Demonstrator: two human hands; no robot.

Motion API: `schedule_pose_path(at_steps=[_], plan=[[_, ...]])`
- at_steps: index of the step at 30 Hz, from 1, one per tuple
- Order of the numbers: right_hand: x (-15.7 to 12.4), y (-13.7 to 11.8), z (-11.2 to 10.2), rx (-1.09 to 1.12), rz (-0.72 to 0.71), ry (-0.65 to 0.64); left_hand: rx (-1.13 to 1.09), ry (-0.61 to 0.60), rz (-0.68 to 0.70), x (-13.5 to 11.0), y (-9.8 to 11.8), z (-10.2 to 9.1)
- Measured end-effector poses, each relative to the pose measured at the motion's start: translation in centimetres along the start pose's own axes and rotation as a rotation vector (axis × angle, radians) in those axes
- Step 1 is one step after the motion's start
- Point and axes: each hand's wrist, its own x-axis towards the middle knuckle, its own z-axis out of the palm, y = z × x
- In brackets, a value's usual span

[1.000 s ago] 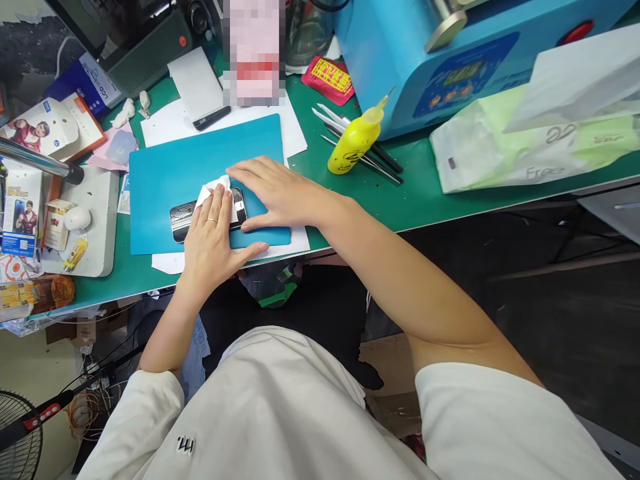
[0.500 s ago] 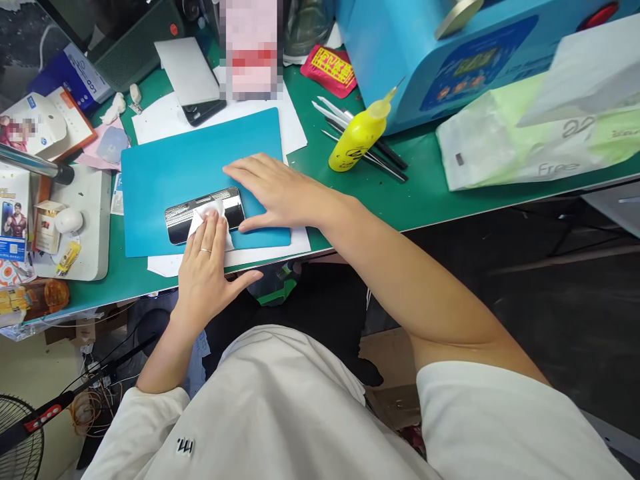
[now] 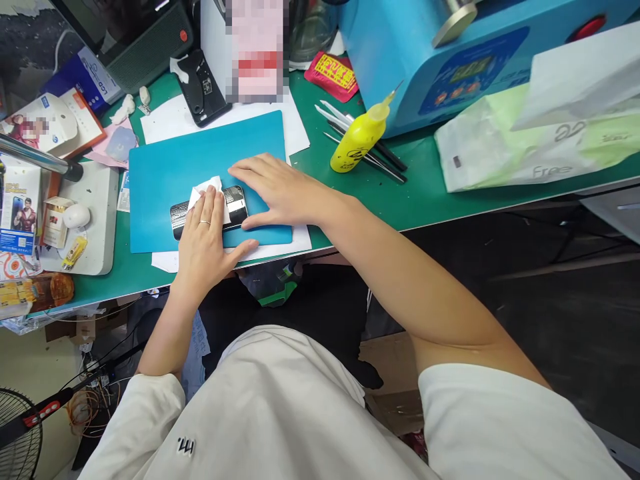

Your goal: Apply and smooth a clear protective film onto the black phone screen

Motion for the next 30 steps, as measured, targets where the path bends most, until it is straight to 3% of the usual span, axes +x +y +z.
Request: schedule_pose_path(at_steps=[10, 13, 23, 30], plan=[[-0.2, 0.3, 0.2, -0.003, -0.025, 0.003, -0.011, 0.014, 0.022, -4.7, 1.7, 0.2], [-0.2, 0.4, 0.3, 0.007, -0.023, -0.001, -0.026, 0.026, 0.009, -4.5, 1.4, 0.2], [-0.2, 0.4, 0.3, -0.002, -0.018, 0.0, -0.067, 0.067, -0.033, -0.4, -1.5, 0.0], [-0.1, 0.3, 0.3, -0.002, -0.015, 0.008, -0.043, 0.08, -0.054, -3.0, -0.5, -0.1]])
